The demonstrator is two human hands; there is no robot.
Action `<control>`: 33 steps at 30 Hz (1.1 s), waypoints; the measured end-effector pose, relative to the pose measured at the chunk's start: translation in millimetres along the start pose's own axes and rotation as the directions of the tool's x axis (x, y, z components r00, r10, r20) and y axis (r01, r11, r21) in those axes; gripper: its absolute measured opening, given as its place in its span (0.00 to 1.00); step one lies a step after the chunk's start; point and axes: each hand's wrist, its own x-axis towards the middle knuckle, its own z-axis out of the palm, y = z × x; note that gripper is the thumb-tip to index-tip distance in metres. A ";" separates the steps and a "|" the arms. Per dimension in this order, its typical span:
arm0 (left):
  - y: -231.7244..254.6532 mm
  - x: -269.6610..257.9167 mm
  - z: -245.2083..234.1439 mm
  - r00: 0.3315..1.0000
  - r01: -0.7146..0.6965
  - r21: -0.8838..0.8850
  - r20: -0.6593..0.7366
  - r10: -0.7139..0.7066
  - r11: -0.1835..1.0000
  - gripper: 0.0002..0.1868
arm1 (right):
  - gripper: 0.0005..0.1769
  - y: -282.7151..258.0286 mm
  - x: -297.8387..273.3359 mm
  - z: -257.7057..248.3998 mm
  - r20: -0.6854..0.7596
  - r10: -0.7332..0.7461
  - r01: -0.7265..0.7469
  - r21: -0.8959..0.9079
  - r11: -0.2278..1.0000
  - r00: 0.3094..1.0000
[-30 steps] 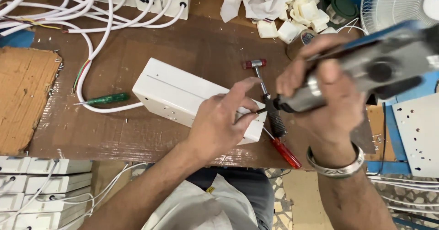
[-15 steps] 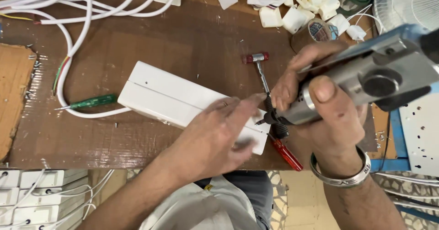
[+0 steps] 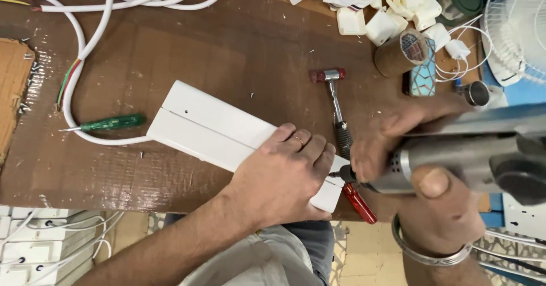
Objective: Assembling a white electrical distribution box using a pneumatic screwdriver and hammer.
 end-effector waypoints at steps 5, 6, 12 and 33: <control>-0.4 -0.4 2.3 1.000 -0.008 -0.004 0.000 0.008 1.000 0.47 | 0.20 0.0 -2.5 -1.7 0.089 -0.077 0.084 -0.072 0.994 0.993; -0.7 -2.1 2.0 1.000 -0.004 -0.004 -0.001 0.004 1.000 0.47 | 0.20 1.7 -3.8 -0.2 0.092 -0.075 0.082 -0.070 0.994 0.993; 0.2 -3.6 4.1 0.999 -0.012 0.035 -0.046 0.014 0.999 0.46 | 0.18 3.2 -7.0 4.6 0.045 -0.004 0.004 0.002 1.000 0.999; -0.5 -2.7 5.3 0.999 -0.012 0.017 -0.041 0.013 1.000 0.46 | 0.10 12.3 14.9 3.0 0.200 -0.052 0.023 0.146 0.989 0.978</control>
